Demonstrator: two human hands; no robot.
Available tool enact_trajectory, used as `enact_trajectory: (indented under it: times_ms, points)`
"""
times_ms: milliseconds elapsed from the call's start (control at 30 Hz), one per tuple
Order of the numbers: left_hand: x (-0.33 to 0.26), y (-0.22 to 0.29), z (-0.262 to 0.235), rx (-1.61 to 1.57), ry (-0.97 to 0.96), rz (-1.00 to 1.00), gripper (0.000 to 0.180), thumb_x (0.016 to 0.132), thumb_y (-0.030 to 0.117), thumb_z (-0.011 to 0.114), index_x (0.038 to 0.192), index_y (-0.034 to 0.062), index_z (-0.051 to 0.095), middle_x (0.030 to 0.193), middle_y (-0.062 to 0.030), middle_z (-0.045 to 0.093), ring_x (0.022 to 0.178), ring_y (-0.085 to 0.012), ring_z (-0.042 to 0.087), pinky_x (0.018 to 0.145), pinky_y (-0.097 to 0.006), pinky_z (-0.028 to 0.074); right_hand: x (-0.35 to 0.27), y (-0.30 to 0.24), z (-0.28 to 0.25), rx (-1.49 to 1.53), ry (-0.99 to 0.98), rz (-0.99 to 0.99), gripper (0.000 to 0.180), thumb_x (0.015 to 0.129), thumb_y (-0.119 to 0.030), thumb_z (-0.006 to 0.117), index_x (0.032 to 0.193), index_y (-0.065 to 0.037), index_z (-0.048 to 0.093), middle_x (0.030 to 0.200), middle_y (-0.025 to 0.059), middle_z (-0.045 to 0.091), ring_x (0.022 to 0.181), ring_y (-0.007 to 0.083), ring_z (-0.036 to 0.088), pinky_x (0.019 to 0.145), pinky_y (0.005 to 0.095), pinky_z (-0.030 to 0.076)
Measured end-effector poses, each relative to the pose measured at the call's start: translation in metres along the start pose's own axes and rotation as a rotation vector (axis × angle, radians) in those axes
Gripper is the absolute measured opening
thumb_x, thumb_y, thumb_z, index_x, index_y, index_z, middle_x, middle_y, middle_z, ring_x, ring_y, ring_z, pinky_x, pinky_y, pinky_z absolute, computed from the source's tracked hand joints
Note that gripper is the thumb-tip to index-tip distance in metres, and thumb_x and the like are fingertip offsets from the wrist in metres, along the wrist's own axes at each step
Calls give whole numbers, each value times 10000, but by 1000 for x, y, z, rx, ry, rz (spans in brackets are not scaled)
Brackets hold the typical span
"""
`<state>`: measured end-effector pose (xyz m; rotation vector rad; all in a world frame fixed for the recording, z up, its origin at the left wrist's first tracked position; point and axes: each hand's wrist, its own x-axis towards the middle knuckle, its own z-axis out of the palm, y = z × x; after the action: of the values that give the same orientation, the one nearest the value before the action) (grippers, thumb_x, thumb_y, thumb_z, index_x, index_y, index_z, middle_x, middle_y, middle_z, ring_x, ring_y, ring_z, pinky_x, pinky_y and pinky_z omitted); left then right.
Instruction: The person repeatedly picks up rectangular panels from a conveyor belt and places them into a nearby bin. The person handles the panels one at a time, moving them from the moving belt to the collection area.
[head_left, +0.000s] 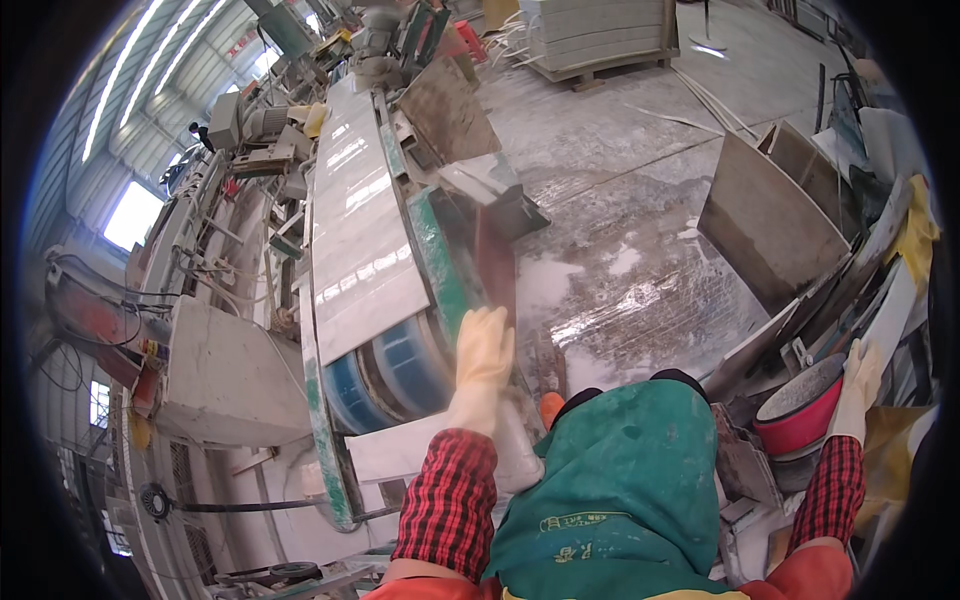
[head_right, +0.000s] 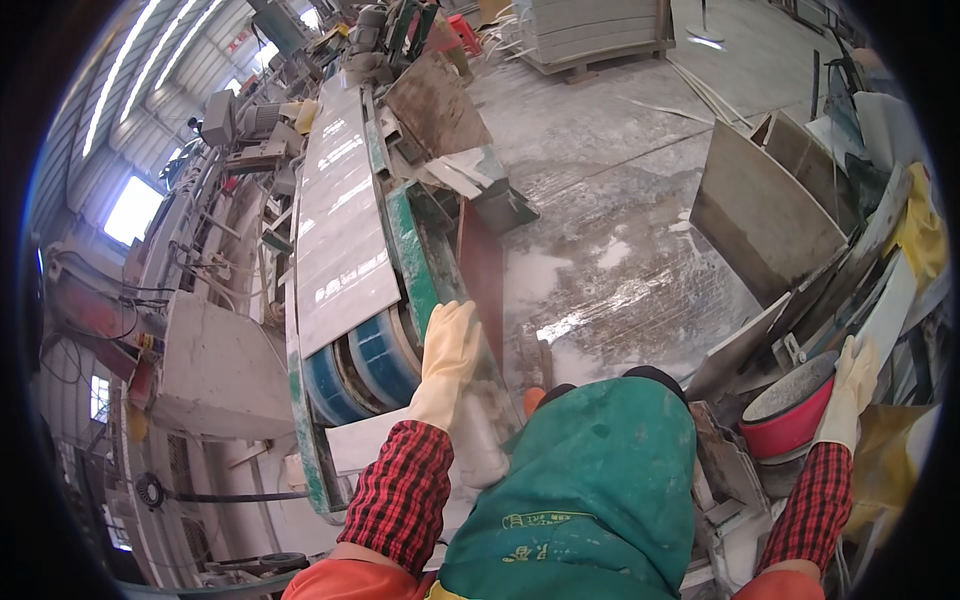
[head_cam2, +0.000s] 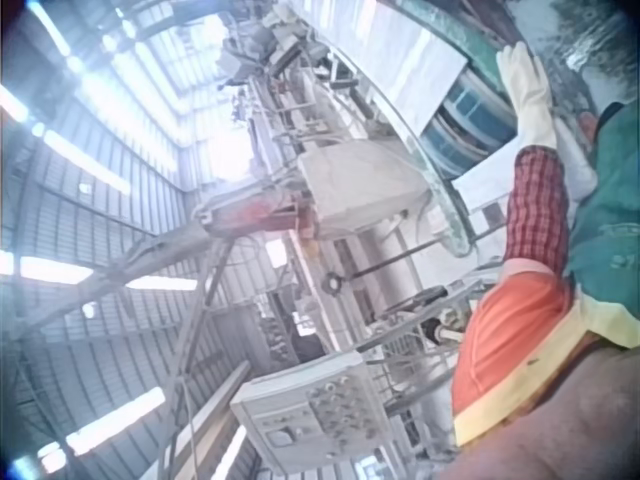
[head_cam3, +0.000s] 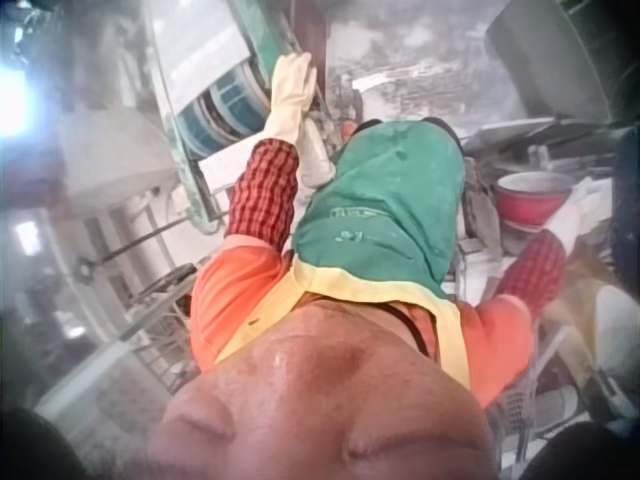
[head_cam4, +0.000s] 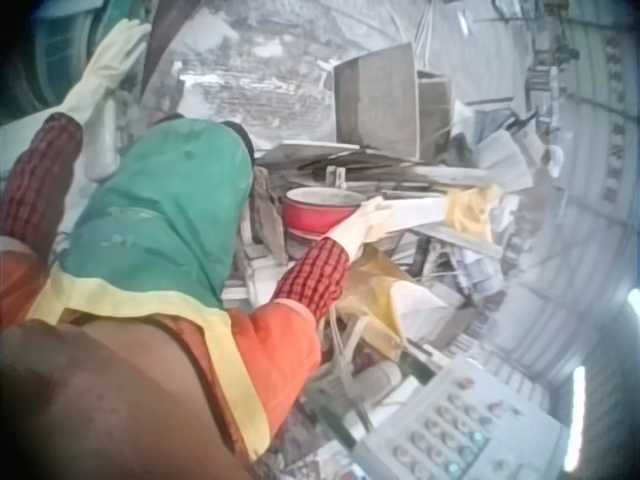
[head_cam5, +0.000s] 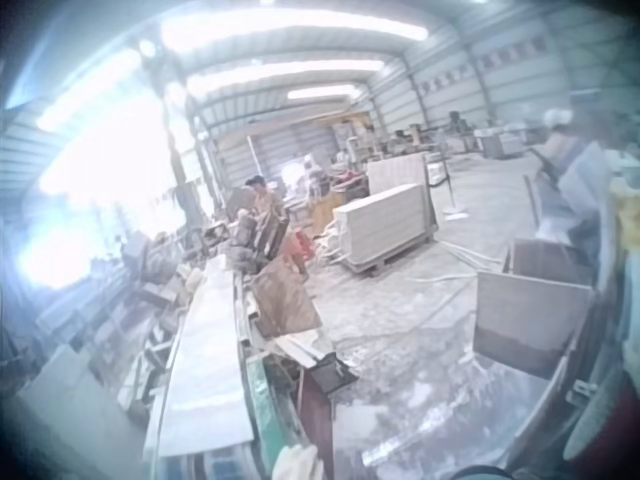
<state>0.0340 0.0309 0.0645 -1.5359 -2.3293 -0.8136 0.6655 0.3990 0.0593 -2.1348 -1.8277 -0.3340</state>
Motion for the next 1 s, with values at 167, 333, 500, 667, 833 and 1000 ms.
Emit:
enact_trajectory:
  times_ms: [167, 333, 500, 667, 833, 1000]
  points:
    - [-4, -5, 3, 24, 57, 32, 314, 796, 68, 696, 1096, -7, 642, 1039, -235, 634, 995, -434, 547, 903, -489, 446, -4, -1, 2, 45, 11, -42, 581, 968, -463, 510, 1373, -46, 532, 1372, 198, 557, 1275, 374, 513, 1065, 443, 406]
    - [2, 1, -3, -16, -89, -89, 323, 842, 108, 670, 1145, 1, 644, 1085, -216, 647, 1114, -400, 563, 1060, -472, 400, -7, 1, -2, 67, 33, -80, 563, 960, -430, 537, 1349, -24, 550, 1346, 207, 569, 1255, 381, 518, 1052, 442, 408]
    - [-3, -1, -3, -14, -41, -72, 317, 841, 110, 672, 1137, 1, 649, 1091, -216, 649, 1112, -404, 565, 1052, -475, 401, -14, -9, -9, 55, 6, -85, 563, 949, -413, 565, 1339, -7, 553, 1330, 221, 575, 1248, 387, 521, 1053, 443, 405]
    - [-6, -5, 4, 2, 15, -33, 321, 844, 116, 672, 1144, 5, 647, 1095, -219, 649, 1123, -413, 556, 1053, -473, 400, -19, -6, -6, 59, 43, -85, 555, 943, -407, 578, 1326, -5, 560, 1317, 226, 583, 1233, 394, 529, 1050, 455, 405]
    - [-8, -4, 3, 22, 36, -32, 321, 849, 121, 667, 1149, 8, 646, 1099, -232, 643, 1130, -422, 548, 1051, -469, 401, -23, -4, -3, 78, 78, -113, 548, 941, -407, 579, 1314, -5, 569, 1305, 225, 593, 1219, 404, 536, 1049, 460, 406]
    - [-7, -5, 1, -16, -16, -71, 326, 851, 125, 666, 1154, 8, 646, 1141, -242, 637, 1157, -430, 536, 1057, -472, 398, -29, -8, -6, 39, 82, -117, 547, 939, -407, 579, 1308, -3, 576, 1304, 226, 594, 1217, 403, 537, 1053, 456, 405]
